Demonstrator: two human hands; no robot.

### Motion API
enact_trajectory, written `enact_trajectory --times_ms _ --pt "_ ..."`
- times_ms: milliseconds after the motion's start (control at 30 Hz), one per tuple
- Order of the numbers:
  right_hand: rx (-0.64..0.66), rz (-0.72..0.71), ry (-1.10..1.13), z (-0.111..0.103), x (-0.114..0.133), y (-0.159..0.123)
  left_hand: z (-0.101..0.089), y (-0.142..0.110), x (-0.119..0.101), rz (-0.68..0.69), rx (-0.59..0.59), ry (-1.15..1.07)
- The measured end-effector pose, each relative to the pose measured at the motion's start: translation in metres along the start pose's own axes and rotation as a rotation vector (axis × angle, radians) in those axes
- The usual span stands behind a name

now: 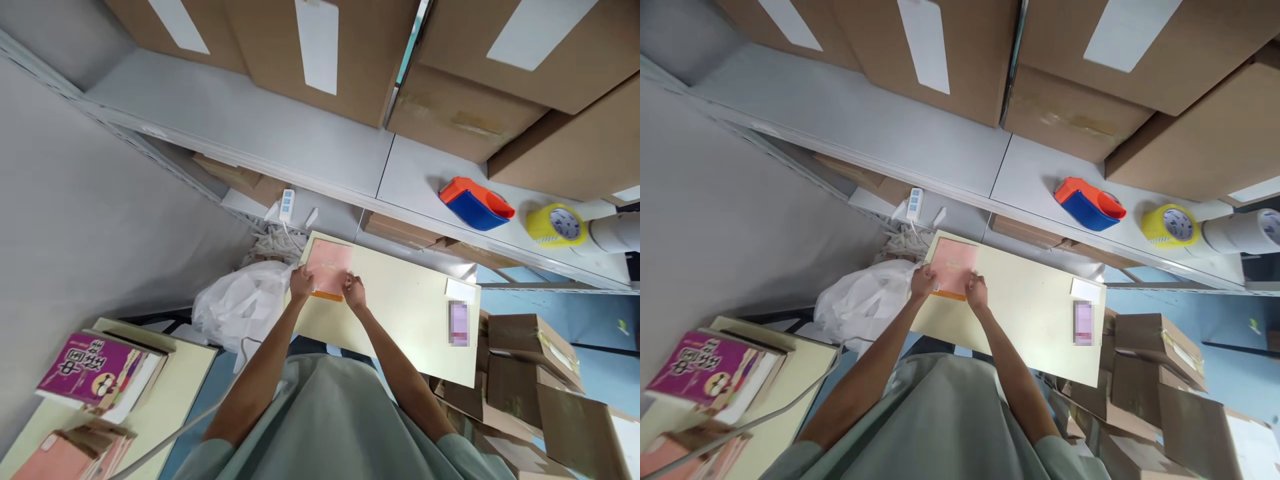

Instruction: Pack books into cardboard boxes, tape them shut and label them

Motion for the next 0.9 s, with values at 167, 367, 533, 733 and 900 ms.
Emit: enact_trajectory --times_ms 167,367,533,733,900 --pt "-0.058 -0.113 0.214 -0.005 -0.022 -0.052 -0.007 -0.059 -0.01 0.039 -0.071 -0.054" --pt "-0.062 -0.15 0.309 0.0 -0.054 -0.115 -0.009 -0.144 -0.008 0.077 -0.115 -0.103" --pt "-0.008 -0.145 0.37 0.007 -0.067 -0.147 -0.001 -0.21 0.015 0.031 -0.119 -0.158" --pt "0.092 -0.206 0.351 0.01 -0.055 -0.167 -0.023 -0.26 0.044 -0.03 -0.203 -0.202" --pt "0.043 -0.271 0.327 0.001 -0.044 -0.186 -0.053 -0.274 0.055 -0.037 -0.293 -0.251"
Point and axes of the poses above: each hand's wrist, its own y-axis towards the middle knuckle, its own z-axis out of the palm, x = y × z, the point moved 5 cm from there along y, towards the middle knuckle, and after that the axes turned 15 degrees about -y, right-handed, at the moved point
